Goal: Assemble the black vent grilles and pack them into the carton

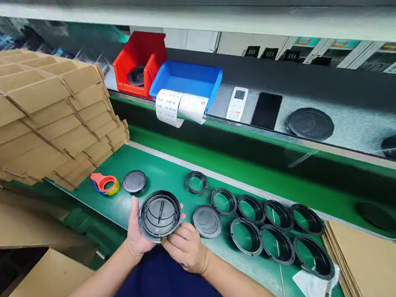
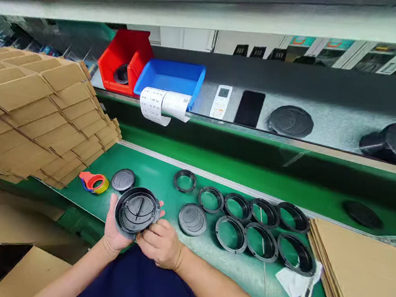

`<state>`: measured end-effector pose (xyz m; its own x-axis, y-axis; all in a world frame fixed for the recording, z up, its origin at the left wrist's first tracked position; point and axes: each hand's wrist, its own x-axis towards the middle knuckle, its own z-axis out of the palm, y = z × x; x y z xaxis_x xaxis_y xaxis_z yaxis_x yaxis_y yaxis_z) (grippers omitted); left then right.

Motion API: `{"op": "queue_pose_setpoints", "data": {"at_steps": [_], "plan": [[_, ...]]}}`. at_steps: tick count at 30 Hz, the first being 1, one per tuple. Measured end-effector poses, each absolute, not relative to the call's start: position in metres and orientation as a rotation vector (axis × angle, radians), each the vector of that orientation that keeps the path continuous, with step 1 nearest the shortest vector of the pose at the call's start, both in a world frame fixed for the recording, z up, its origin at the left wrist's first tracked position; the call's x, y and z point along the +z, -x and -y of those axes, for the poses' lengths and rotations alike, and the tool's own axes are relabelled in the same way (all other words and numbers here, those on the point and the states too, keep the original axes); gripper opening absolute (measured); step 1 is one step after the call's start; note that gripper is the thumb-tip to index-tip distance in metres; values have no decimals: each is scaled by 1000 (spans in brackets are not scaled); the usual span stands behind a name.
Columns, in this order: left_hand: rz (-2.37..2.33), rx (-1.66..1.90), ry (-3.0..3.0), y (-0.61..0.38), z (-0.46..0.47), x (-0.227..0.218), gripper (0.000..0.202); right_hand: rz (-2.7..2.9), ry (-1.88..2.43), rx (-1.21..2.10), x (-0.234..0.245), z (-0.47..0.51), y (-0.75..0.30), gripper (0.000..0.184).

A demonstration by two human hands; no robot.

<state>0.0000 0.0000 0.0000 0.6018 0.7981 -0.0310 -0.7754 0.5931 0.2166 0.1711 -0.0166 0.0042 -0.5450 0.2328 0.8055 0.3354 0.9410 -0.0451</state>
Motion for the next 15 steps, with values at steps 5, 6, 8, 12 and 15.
{"op": "queue_pose_setpoints", "data": {"at_steps": [5, 6, 8, 12, 15], "plan": [[-113, 901, -230, 11, -10, 14, 90, 2146, 416, -122, 3, 7, -166, 22], [-113, 900, -236, 14, -12, 13, 89, 2164, 427, -88, 1, 5, -165, 23], [-124, 917, -235, 19, -14, 8, 88, 2187, 451, -26, -3, 0, -163, 23], [-165, 962, -202, 28, -15, -2, 89, 2164, 504, 55, -10, -6, -159, 17], [-181, 971, -186, 34, -14, -6, 91, 2163, 532, 84, -10, -8, -156, 16]]}}
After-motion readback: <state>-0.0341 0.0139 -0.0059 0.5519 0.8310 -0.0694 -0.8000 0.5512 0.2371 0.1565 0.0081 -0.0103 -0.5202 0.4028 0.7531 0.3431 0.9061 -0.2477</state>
